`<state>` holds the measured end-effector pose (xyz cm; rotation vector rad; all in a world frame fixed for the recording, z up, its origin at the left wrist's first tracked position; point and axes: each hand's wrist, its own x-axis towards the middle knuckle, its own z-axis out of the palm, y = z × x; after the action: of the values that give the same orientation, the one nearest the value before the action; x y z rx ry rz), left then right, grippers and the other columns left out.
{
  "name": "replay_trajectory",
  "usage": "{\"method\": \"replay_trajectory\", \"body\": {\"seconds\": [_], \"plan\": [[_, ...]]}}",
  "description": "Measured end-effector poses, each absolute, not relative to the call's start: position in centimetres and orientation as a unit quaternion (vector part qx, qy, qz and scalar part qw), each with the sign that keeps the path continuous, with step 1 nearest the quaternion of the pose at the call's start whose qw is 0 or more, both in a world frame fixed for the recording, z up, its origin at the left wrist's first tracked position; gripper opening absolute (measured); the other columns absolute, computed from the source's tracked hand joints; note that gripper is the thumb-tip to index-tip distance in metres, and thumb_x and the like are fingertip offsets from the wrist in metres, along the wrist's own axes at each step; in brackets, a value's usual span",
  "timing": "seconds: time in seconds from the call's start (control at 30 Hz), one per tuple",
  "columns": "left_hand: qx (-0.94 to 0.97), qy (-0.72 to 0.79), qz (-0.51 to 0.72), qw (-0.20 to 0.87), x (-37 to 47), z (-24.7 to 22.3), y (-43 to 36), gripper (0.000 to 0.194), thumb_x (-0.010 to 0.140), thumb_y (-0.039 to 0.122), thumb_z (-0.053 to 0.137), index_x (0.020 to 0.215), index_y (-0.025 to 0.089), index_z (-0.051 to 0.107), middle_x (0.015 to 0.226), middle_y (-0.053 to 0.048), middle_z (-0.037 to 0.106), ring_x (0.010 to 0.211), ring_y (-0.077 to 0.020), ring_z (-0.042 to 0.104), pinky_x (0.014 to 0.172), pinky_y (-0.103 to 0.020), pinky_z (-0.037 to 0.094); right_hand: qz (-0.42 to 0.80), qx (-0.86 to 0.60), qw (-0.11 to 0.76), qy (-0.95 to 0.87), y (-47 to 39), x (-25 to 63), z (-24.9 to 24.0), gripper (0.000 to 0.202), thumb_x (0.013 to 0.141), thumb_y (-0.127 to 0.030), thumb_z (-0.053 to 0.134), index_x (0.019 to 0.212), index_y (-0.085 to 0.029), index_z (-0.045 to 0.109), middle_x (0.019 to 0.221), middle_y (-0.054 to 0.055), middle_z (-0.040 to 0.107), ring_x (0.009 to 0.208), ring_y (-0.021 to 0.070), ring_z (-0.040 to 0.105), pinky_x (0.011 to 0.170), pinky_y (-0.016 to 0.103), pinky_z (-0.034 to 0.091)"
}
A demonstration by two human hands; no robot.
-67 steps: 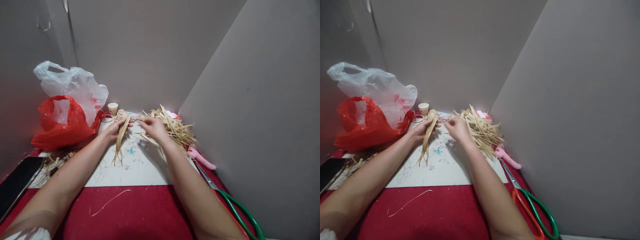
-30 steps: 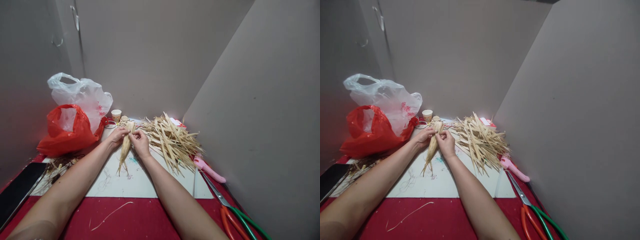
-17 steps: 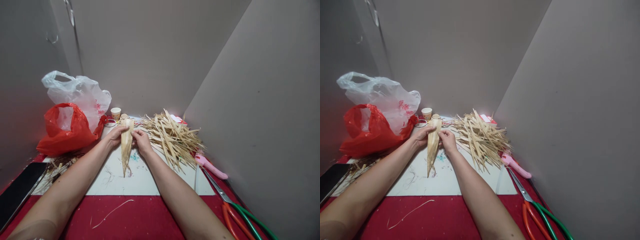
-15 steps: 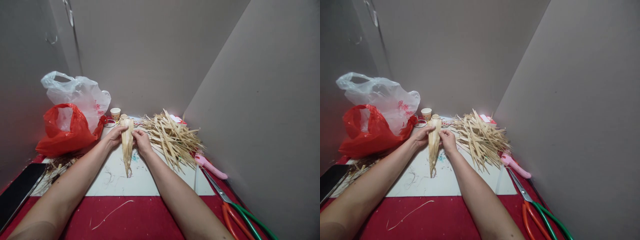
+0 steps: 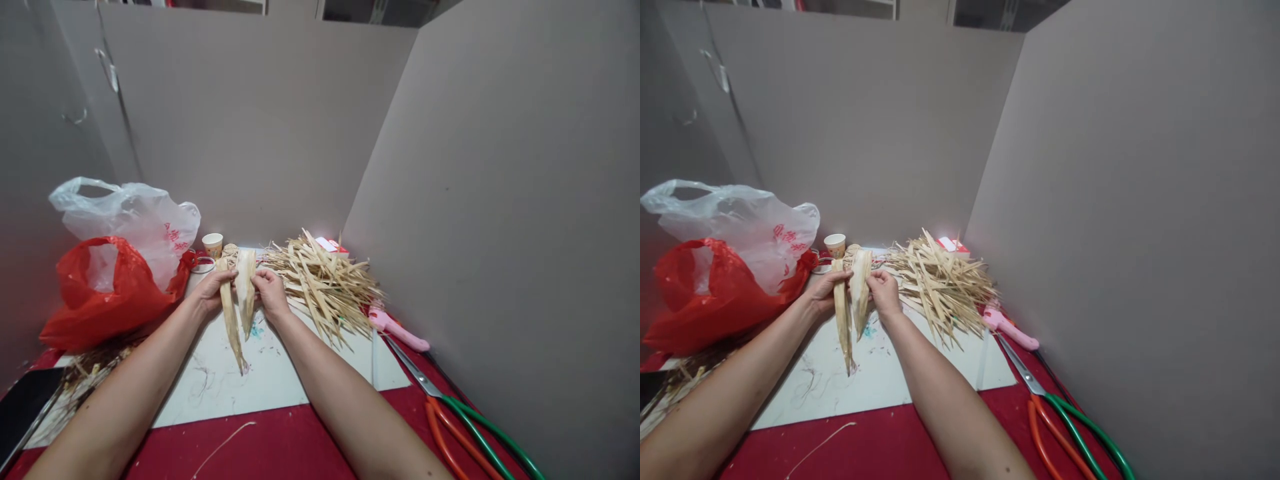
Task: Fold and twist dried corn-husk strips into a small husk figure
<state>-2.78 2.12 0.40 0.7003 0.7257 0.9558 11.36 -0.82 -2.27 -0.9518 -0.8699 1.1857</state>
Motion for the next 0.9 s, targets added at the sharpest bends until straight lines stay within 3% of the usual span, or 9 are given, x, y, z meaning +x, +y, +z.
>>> {"method": "replay_trajectory", "body": {"seconds": [0.1, 0.23, 0.37, 0.53, 0.73, 0.9], "plan": [[0.339, 0.342, 0.446, 0.755, -2.7, 0.6, 1.8, 0.009, 0.073, 0.012, 0.069, 0.078, 0.012, 0.061, 0.058, -0.003, 0.063, 0.048, -0.0138, 0.062, 0.052, -0.025, 0.056, 0.519, -0.419, 0.629, -0.400, -1.1, 11.2, -2.0, 0.024, 0.059, -0.035, 0.067, 0.073, -0.020, 0.055, 0.058, -0.006, 0.056, 0.047, 0.0098, 0.048, 0.040, 0.020, 0.036], [0.383, 0.343, 0.443, 0.735, -2.3, 0.7, 1.3, 0.017, 0.068, 0.010, 0.071, 0.084, 0.009, 0.065, 0.068, -0.010, 0.070, 0.056, -0.0207, 0.067, 0.059, -0.034, 0.059, 0.504, -0.437, 0.605, -0.434, -1.3, 11.1, -2.0, 0.026, 0.061, -0.036, 0.064, 0.079, -0.019, 0.056, 0.060, -0.006, 0.055, 0.048, 0.0103, 0.048, 0.043, 0.021, 0.037], [0.398, 0.347, 0.469, 0.708, -1.9, 0.2, 1.6, 0.027, 0.064, 0.006, 0.073, 0.090, 0.010, 0.068, 0.075, -0.011, 0.073, 0.061, -0.0221, 0.069, 0.063, -0.034, 0.058, 0.351, -0.493, 0.620, -0.499, -1.5, 11.1, -2.0, 0.031, 0.067, -0.034, 0.062, 0.094, -0.022, 0.053, 0.073, -0.004, 0.059, 0.055, 0.0109, 0.051, 0.055, 0.024, 0.044], [0.401, 0.342, 0.490, 0.694, -1.8, -0.4, 1.9, 0.026, 0.060, 0.006, 0.074, 0.085, 0.009, 0.069, 0.076, -0.009, 0.073, 0.063, -0.0191, 0.069, 0.064, -0.028, 0.057, 0.171, -0.551, 0.541, -0.613, -1.9, 10.7, -2.0, 0.009, 0.073, -0.028, 0.058, 0.080, -0.022, 0.056, 0.081, 0.000, 0.062, 0.062, 0.0129, 0.051, 0.072, 0.028, 0.046], [0.396, 0.364, 0.483, 0.691, -2.1, -0.1, 1.5, 0.021, 0.059, 0.011, 0.076, 0.076, 0.011, 0.064, 0.056, -0.004, 0.065, 0.043, -0.0145, 0.058, 0.045, -0.025, 0.048, 0.286, -0.526, 0.574, -0.558, -0.8, 10.4, -3.1, 0.012, 0.068, -0.028, 0.057, 0.073, -0.019, 0.062, 0.072, 0.002, 0.066, 0.069, 0.0171, 0.059, 0.072, 0.030, 0.048], [0.396, 0.371, 0.481, 0.689, -2.4, 0.1, 1.3, 0.019, 0.060, 0.011, 0.074, 0.076, 0.011, 0.063, 0.060, -0.006, 0.067, 0.049, -0.0176, 0.062, 0.053, -0.029, 0.054, 0.484, -0.473, 0.575, -0.459, -0.9, 10.6, -2.9, 0.021, 0.061, -0.037, 0.062, 0.070, -0.018, 0.061, 0.061, 0.000, 0.060, 0.055, 0.0140, 0.054, 0.050, 0.025, 0.043]]}}
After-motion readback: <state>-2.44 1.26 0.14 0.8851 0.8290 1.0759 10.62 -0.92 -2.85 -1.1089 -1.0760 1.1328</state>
